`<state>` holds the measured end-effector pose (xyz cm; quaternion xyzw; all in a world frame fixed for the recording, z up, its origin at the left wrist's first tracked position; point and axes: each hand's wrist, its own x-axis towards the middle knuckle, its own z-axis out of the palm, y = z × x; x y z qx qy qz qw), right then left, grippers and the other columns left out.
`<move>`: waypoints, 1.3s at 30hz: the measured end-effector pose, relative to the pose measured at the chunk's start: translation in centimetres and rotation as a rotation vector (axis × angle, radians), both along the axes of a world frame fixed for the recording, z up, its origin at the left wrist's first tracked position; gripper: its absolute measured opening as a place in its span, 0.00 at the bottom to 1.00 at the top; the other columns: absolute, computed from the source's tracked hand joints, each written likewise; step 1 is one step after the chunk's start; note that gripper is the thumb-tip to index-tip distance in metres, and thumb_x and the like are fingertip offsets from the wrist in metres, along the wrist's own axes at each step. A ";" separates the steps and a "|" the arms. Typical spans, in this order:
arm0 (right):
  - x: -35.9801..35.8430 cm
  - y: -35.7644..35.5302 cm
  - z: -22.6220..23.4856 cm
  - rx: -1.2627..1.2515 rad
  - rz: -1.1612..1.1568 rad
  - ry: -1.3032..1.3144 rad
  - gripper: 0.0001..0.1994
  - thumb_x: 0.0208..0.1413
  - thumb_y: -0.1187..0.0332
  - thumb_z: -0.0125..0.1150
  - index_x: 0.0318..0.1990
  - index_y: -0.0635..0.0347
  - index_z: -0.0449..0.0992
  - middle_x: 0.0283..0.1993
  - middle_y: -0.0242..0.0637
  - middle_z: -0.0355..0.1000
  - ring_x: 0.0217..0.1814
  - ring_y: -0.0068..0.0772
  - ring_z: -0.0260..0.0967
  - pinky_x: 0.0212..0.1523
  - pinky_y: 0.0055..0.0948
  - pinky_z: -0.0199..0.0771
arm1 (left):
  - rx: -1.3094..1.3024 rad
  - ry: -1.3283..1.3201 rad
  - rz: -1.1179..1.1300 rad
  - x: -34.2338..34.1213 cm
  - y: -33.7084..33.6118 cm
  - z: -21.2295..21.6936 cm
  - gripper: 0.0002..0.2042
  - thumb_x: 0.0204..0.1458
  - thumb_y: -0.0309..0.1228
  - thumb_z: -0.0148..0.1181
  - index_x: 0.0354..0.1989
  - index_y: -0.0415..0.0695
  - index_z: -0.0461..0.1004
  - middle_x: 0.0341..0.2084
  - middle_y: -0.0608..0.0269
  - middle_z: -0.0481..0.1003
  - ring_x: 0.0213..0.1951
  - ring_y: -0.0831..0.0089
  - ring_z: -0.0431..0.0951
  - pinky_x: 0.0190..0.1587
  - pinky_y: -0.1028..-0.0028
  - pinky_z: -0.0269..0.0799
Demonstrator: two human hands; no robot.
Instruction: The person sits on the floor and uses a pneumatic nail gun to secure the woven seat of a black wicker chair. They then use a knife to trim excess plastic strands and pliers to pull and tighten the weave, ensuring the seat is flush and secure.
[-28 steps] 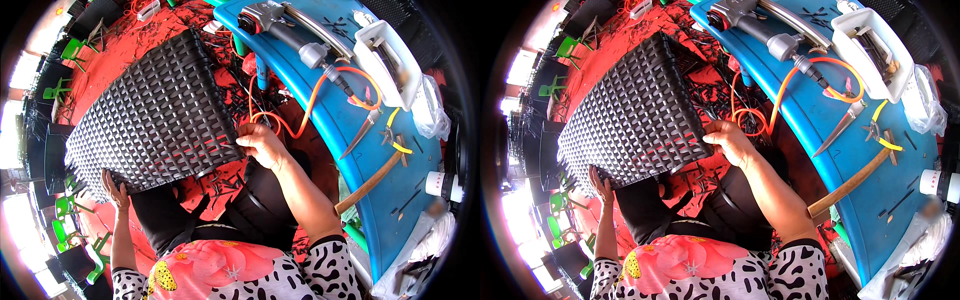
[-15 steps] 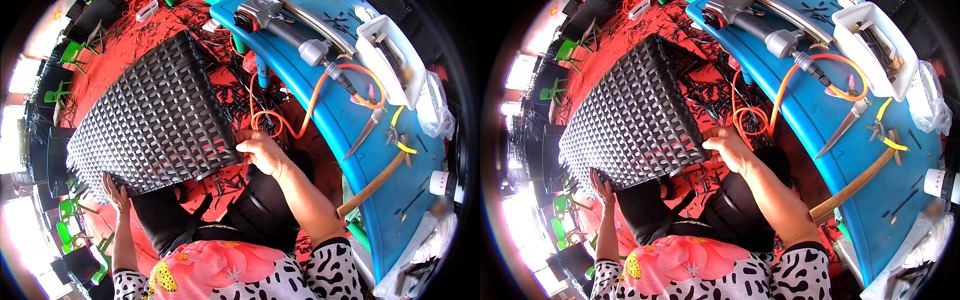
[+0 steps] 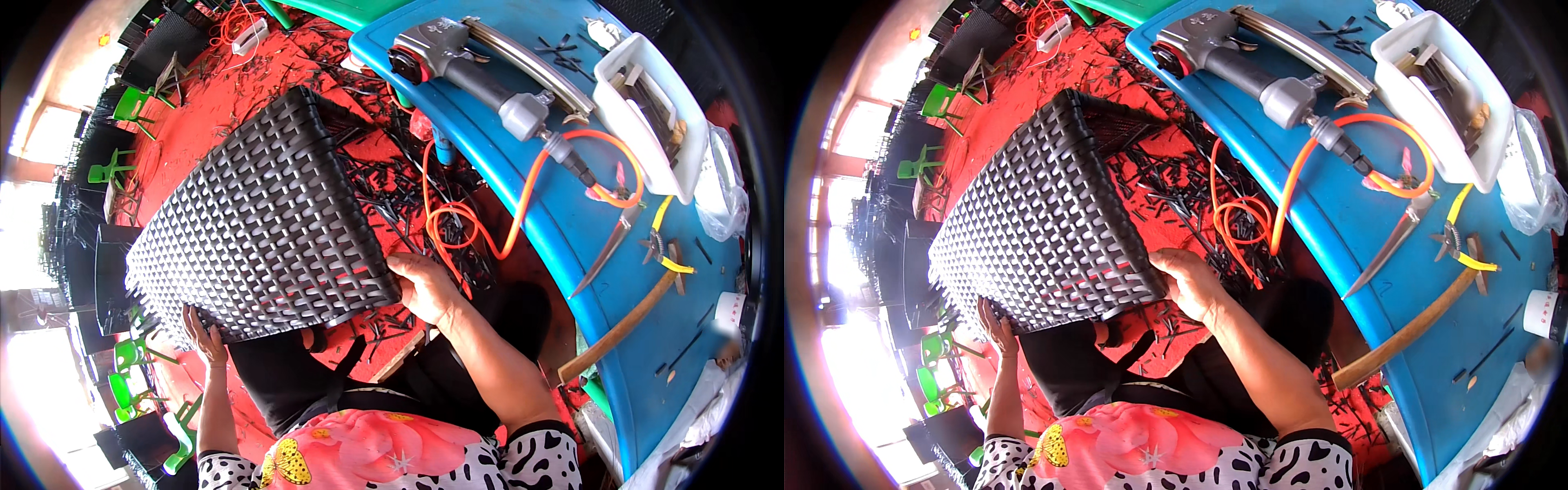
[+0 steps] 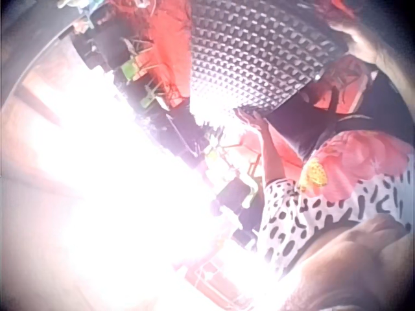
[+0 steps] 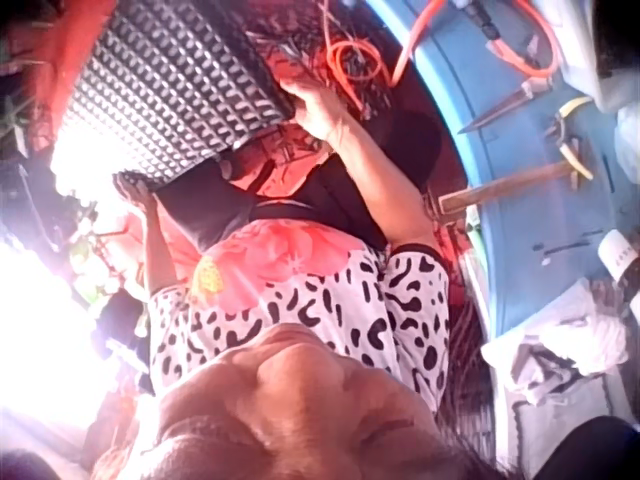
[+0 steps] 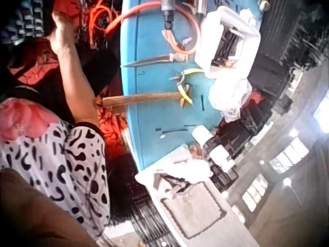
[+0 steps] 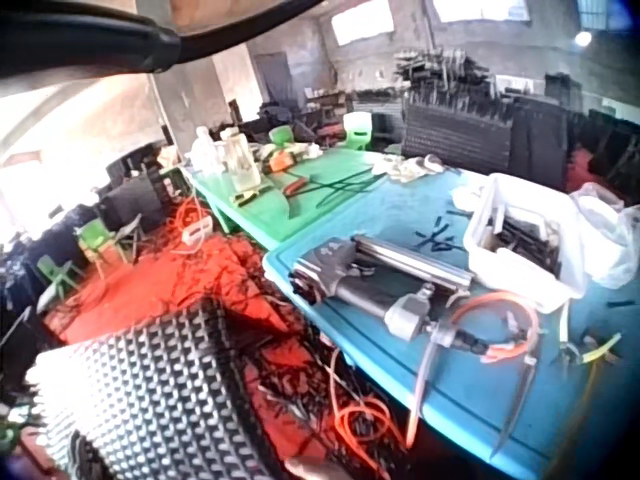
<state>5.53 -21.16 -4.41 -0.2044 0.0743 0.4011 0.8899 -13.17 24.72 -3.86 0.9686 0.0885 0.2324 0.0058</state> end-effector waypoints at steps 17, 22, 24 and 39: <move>0.3 -0.2 -1.8 0.130 0.149 -0.110 0.12 0.49 0.75 0.60 0.43 0.65 0.74 0.40 0.34 0.74 0.43 0.25 0.70 0.50 0.29 0.68 | 0.032 0.033 0.022 0.1 -0.1 0.1 0.28 0.58 0.42 0.37 0.63 0.35 0.54 0.62 0.40 0.53 0.64 0.46 0.52 0.64 0.54 0.45; 0.1 0.1 -1.8 0.186 0.145 -0.089 0.13 0.50 0.74 0.59 0.44 0.66 0.73 0.43 0.36 0.74 0.47 0.28 0.71 0.53 0.30 0.67 | 0.032 0.031 0.035 -0.3 -0.2 0.2 0.28 0.57 0.40 0.37 0.63 0.35 0.54 0.62 0.40 0.53 0.64 0.46 0.52 0.64 0.53 0.45; 0.0 0.1 -1.9 0.202 0.119 -0.073 0.13 0.51 0.74 0.58 0.45 0.66 0.73 0.44 0.36 0.74 0.48 0.29 0.71 0.54 0.30 0.67 | 0.032 0.030 0.028 0.0 -0.1 0.1 0.28 0.58 0.41 0.37 0.63 0.35 0.55 0.62 0.41 0.53 0.64 0.46 0.52 0.64 0.53 0.45; -0.1 0.2 -1.7 0.224 0.067 -0.160 0.16 0.49 0.74 0.56 0.48 0.67 0.71 0.46 0.39 0.73 0.49 0.31 0.70 0.56 0.35 0.65 | 0.031 0.038 0.031 0.0 0.1 0.1 0.29 0.59 0.44 0.35 0.62 0.34 0.55 0.62 0.41 0.54 0.64 0.46 0.52 0.64 0.53 0.46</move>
